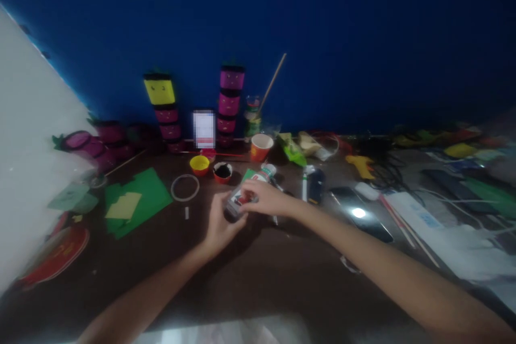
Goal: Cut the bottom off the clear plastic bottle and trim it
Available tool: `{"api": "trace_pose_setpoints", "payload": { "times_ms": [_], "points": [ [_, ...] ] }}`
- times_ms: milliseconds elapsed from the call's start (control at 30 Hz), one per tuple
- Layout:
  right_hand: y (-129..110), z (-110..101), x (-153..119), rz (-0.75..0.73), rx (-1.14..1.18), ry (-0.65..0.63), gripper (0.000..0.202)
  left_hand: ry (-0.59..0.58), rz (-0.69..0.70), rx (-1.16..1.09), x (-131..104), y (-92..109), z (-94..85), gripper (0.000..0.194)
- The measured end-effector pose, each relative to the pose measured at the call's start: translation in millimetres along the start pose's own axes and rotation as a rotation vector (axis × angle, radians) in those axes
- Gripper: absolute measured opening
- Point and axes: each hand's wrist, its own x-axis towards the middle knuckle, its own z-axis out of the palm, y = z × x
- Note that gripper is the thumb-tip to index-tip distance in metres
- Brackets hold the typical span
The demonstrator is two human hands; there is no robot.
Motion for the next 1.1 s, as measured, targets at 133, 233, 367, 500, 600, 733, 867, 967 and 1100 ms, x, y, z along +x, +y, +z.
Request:
{"api": "trace_pose_setpoints", "payload": {
  "times_ms": [133, 233, 367, 500, 600, 733, 867, 967, 1100],
  "points": [
    [-4.3, -3.0, -1.4, -0.090, -0.206, -0.024, 0.018, 0.002, 0.014, 0.009, 0.3, -0.5, 1.0, 0.052],
    [-10.8, 1.8, -3.9, -0.212, -0.443, -0.051, 0.020, -0.007, 0.046, 0.013, 0.5, -1.7, -0.2, 0.053],
    [-11.8, 11.2, -4.9, -0.299, -0.548, -0.083, 0.014, -0.024, 0.074, 0.012, 0.3, -4.1, -2.5, 0.057],
    [-8.7, 14.9, -4.2, -0.272, -0.461, -0.007, 0.018, -0.050, 0.034, -0.029, 0.4, -4.6, -2.4, 0.056],
    [-8.0, 14.9, -3.8, -0.236, -0.402, 0.041, 0.018, -0.057, 0.000, -0.091, 1.3, -4.1, -0.6, 0.053],
    [-7.4, 14.4, -2.5, -0.228, -0.390, 0.071, 0.017, -0.055, -0.020, -0.137, 2.7, -3.6, 1.1, 0.052],
    [-6.8, 15.7, -1.2, -0.215, -0.395, 0.087, 0.016, -0.063, -0.024, -0.122, 3.4, -3.5, 1.4, 0.050],
    [-5.9, 18.2, -0.9, -0.214, -0.407, 0.100, 0.016, -0.057, -0.024, -0.114, 3.3, -3.4, 1.5, 0.050],
    [-2.5, 16.5, -1.2, -0.227, -0.392, 0.103, 0.017, -0.063, -0.027, -0.126, 2.6, -2.1, 0.7, 0.048]
  ]
}}
